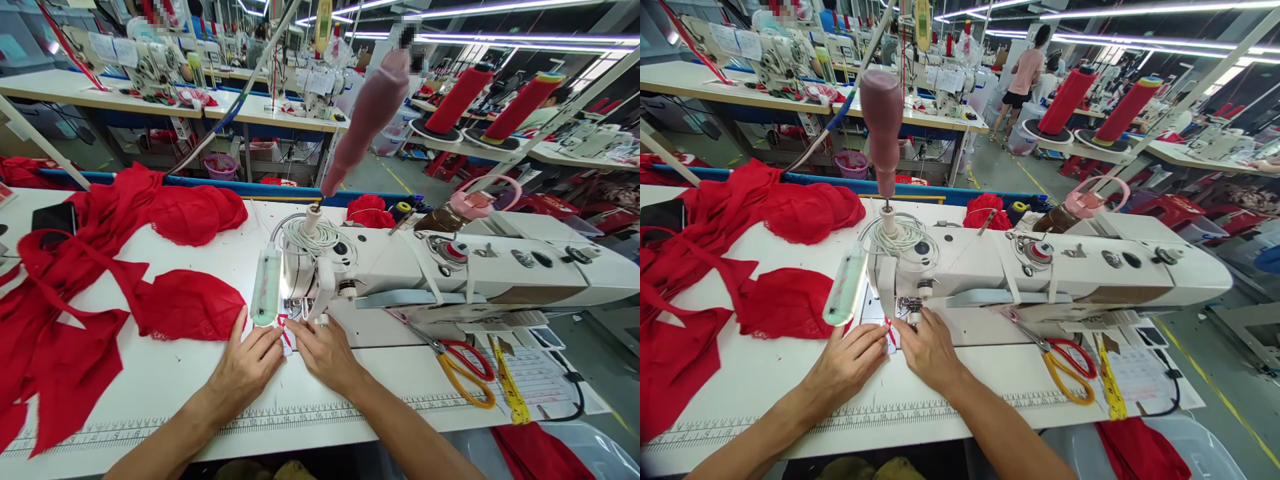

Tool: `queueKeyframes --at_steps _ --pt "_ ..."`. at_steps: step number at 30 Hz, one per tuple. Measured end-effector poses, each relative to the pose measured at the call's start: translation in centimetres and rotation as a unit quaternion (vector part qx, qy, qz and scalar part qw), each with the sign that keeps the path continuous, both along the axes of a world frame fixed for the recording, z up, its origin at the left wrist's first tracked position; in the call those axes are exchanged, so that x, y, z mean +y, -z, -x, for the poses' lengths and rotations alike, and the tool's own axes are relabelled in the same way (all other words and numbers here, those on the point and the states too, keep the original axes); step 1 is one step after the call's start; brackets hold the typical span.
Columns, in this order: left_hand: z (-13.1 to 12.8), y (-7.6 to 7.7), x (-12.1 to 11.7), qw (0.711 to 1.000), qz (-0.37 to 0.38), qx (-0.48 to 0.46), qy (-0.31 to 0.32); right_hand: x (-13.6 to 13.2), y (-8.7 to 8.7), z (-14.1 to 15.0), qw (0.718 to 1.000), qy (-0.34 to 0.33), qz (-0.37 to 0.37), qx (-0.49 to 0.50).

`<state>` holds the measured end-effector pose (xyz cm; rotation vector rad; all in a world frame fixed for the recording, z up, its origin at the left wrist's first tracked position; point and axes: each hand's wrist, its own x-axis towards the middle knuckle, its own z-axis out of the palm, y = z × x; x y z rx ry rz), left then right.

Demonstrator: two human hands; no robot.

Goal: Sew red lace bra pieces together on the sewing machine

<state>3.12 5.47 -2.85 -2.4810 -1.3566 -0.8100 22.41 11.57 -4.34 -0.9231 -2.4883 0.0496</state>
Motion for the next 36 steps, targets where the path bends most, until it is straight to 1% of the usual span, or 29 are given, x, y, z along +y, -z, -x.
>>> queueKeyframes --at_steps 10,15,20,25,36 --pt "0.0 0.0 0.0 1.0 0.002 0.004 -0.001 0.0 0.1 0.0 1.0 -0.004 0.015 -0.002" --pt "0.0 0.0 0.0 1.0 0.007 0.003 -0.003 0.1 0.0 0.1 1.0 0.007 -0.015 -0.002" --pt "0.1 -0.2 0.3 0.999 0.005 0.035 0.0 0.3 -0.6 0.1 0.998 0.021 -0.046 0.022" --pt "0.3 -0.3 0.7 0.998 0.035 0.05 -0.003 0.4 -1.0 -0.1 0.996 0.023 -0.064 0.061" --pt "0.5 -0.8 1.1 0.995 0.071 0.063 -0.009 0.4 -0.9 -0.1 0.996 0.025 -0.065 0.057"
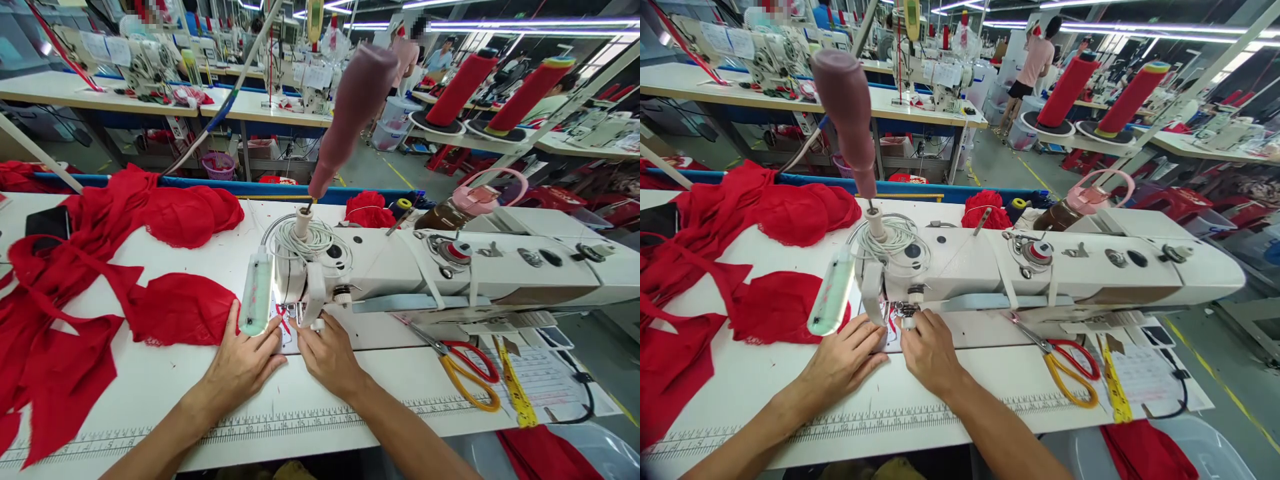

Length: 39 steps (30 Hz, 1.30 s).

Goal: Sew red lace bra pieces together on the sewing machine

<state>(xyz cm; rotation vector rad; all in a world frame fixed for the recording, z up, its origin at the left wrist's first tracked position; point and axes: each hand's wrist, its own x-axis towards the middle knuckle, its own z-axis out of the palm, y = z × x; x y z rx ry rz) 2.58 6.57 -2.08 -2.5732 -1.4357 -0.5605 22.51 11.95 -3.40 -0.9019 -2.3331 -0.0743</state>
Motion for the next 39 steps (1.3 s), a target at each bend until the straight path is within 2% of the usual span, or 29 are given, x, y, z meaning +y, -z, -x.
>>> queueKeyframes --at_steps 11,18,20,22,24,25,29,33,37,39 --pt "0.1 0.6 -0.3 1.0 -0.002 -0.025 0.001 0.1 0.3 0.0 1.0 -0.003 0.008 0.006" --pt "-0.5 -0.8 -3.0 0.996 0.03 -0.082 0.002 0.5 1.0 0.0 0.999 0.01 0.024 0.048" --pt "-0.8 -1.1 -3.0 0.99 0.05 -0.126 -0.044 0.6 1.0 0.0 0.998 0.016 0.029 0.049" --pt "-1.0 -1.1 -2.4 0.972 0.079 -0.18 -0.128 0.6 0.8 0.0 0.998 0.023 0.035 0.049" --pt "-1.2 -0.7 -1.6 0.951 0.108 -0.216 -0.195 0.3 0.2 -0.4 0.998 0.028 0.039 0.044" --pt "-1.3 -0.5 -1.2 0.945 0.12 -0.223 -0.209 0.1 -0.3 -0.9 0.998 0.029 0.04 0.041" --pt "-1.5 -0.2 -0.6 0.933 0.166 -0.248 -0.201 -1.6 -2.2 -5.0 0.996 0.067 0.045 0.025" --pt "-1.6 -0.9 -0.8 0.903 0.225 -0.311 -0.193 -3.0 -2.9 -12.4 0.976 0.209 0.024 -0.057" --pt "-1.7 -2.1 -1.3 0.847 0.316 -0.399 -0.154 -3.3 -2.0 -19.6 0.919 0.345 0.057 -0.183" --pt "-1.8 -2.8 -1.5 0.79 0.379 -0.466 -0.12 -3.2 -1.4 -21.8 0.903 0.356 0.095 -0.22"
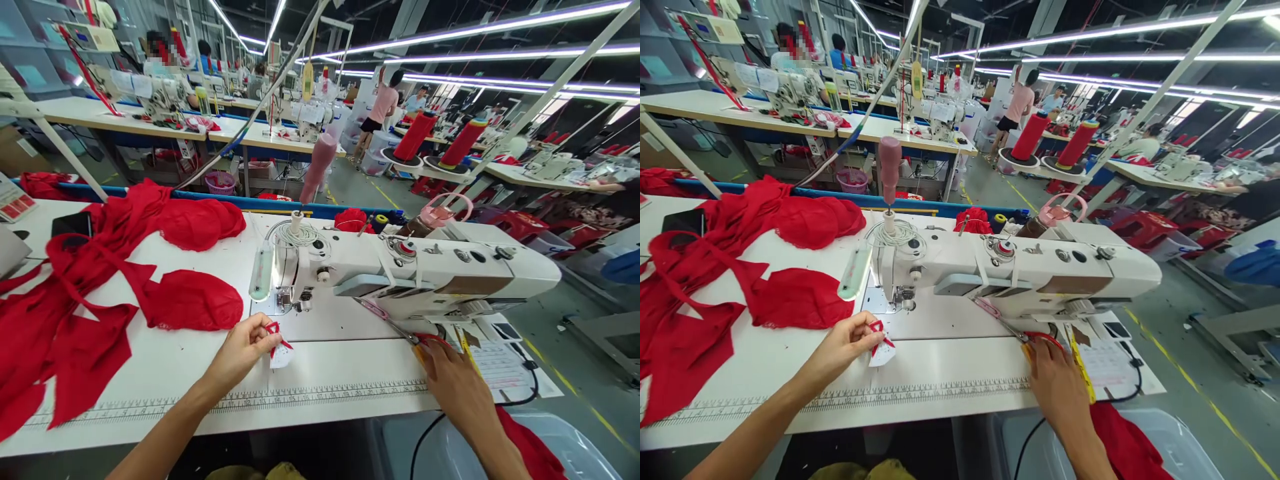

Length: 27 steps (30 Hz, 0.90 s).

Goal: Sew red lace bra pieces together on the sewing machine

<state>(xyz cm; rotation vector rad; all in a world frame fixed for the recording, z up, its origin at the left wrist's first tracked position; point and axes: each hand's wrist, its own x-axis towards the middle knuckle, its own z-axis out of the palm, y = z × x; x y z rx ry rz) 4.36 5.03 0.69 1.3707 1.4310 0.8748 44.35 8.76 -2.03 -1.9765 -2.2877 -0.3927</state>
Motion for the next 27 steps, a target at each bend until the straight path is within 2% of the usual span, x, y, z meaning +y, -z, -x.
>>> queueKeyframes --at_steps 2,4,7,9,11,15,18,21,24,27 --pt "-0.2 -0.6 -0.3 0.993 0.05 -0.104 0.01 0.2 0.4 -1.2 0.999 0.004 0.036 -0.001" --pt "-0.4 -1.1 -0.6 0.984 0.079 -0.162 0.006 0.4 0.3 -1.7 0.998 0.021 0.059 0.004" --pt "-0.6 -1.5 -0.9 0.986 0.07 -0.152 -0.003 0.7 -0.6 -2.1 0.989 0.088 0.117 0.005" --pt "-0.7 -1.6 -1.0 0.988 0.06 -0.141 -0.01 0.9 -1.3 -2.5 0.982 0.104 0.156 0.008" --pt "-0.8 -1.7 -1.1 0.989 0.059 -0.132 -0.02 0.8 -1.7 -2.9 0.984 0.067 0.163 0.018" --pt "-1.0 -2.0 -1.2 0.988 0.073 -0.135 -0.027 -0.1 -1.5 -2.4 0.993 -0.015 0.098 0.057" --pt "-1.4 -2.2 -1.3 0.984 0.09 -0.154 -0.005 -1.7 -1.6 1.1 0.98 -0.088 0.063 0.168" --pt "-2.1 -2.5 -1.5 0.98 0.098 -0.171 0.007 -3.7 -2.9 6.9 0.929 -0.195 0.137 0.284" --pt "-2.5 -2.8 -1.8 0.979 0.098 -0.176 0.018 -4.8 -4.7 12.3 0.908 -0.215 0.18 0.311" --pt "-2.7 -3.1 -2.0 0.977 0.091 -0.189 0.027 -4.9 -5.5 15.1 0.905 -0.219 0.199 0.306"
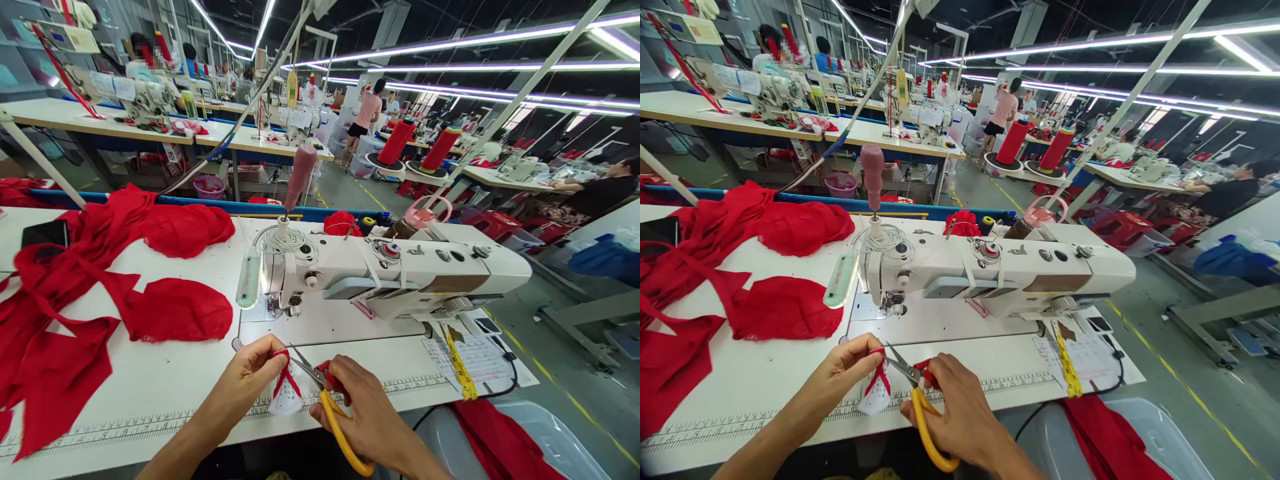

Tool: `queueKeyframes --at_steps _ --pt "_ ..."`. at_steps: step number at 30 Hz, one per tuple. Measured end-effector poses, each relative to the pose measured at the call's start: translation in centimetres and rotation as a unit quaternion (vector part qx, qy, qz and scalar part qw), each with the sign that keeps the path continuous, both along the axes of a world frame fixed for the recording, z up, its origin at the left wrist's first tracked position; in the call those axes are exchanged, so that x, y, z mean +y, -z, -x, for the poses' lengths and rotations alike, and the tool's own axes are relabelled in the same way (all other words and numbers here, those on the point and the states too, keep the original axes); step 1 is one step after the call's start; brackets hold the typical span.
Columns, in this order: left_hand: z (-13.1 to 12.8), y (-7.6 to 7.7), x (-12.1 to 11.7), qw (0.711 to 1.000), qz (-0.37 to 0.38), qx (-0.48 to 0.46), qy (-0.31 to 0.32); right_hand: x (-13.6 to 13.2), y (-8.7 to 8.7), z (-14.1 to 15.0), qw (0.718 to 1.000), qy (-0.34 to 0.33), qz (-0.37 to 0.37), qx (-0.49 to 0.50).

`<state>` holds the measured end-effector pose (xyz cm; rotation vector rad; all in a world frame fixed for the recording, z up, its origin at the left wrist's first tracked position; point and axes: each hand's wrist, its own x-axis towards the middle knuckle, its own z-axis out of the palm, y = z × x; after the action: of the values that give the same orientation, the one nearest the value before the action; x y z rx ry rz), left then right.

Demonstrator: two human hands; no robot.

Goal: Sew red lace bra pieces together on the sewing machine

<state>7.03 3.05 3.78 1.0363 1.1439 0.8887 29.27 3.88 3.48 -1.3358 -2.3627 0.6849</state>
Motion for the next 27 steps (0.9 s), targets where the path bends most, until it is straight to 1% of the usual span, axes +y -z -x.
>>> queueKeyframes --at_steps 2,5,8,11,14,16,18,20,22,25,27 --pt "0.0 -0.1 -0.1 1.0 -0.001 -0.013 0.002 0.1 0.1 0.6 1.0 -0.005 -0.002 -0.003" --pt "0.1 0.0 -0.2 1.0 -0.003 -0.02 -0.003 0.2 0.5 0.7 1.0 -0.015 -0.009 0.001" --pt "0.1 0.1 -0.3 1.0 0.004 -0.023 -0.009 0.2 0.5 0.8 1.0 -0.021 -0.007 0.004" --pt "0.0 0.0 -0.3 1.0 0.008 -0.023 -0.005 0.0 0.3 1.0 1.0 -0.024 0.018 0.006" --pt "-0.1 -0.1 -0.3 1.0 -0.002 -0.021 -0.001 -0.2 0.7 1.1 0.998 -0.025 0.045 0.02" --pt "0.0 -0.1 -0.3 1.0 -0.007 -0.021 0.002 -0.4 1.1 1.0 0.997 -0.026 0.063 0.041" --pt "0.0 0.1 -0.4 1.0 -0.01 -0.014 0.005 -0.5 1.3 0.7 0.994 -0.013 0.084 0.076" --pt "0.0 0.4 -0.5 1.0 -0.016 0.001 0.014 -0.4 1.1 0.5 0.985 0.018 0.121 0.125" --pt "-0.2 0.4 -0.7 0.999 -0.024 0.024 0.038 -0.1 0.3 0.5 0.969 0.042 0.157 0.186" --pt "-0.8 0.2 -1.1 0.99 -0.061 0.095 0.082 0.5 -0.7 1.2 0.94 0.033 0.202 0.274" --pt "-1.3 0.1 -1.3 0.982 -0.084 0.145 0.089 0.7 -0.9 2.1 0.912 0.028 0.245 0.327"
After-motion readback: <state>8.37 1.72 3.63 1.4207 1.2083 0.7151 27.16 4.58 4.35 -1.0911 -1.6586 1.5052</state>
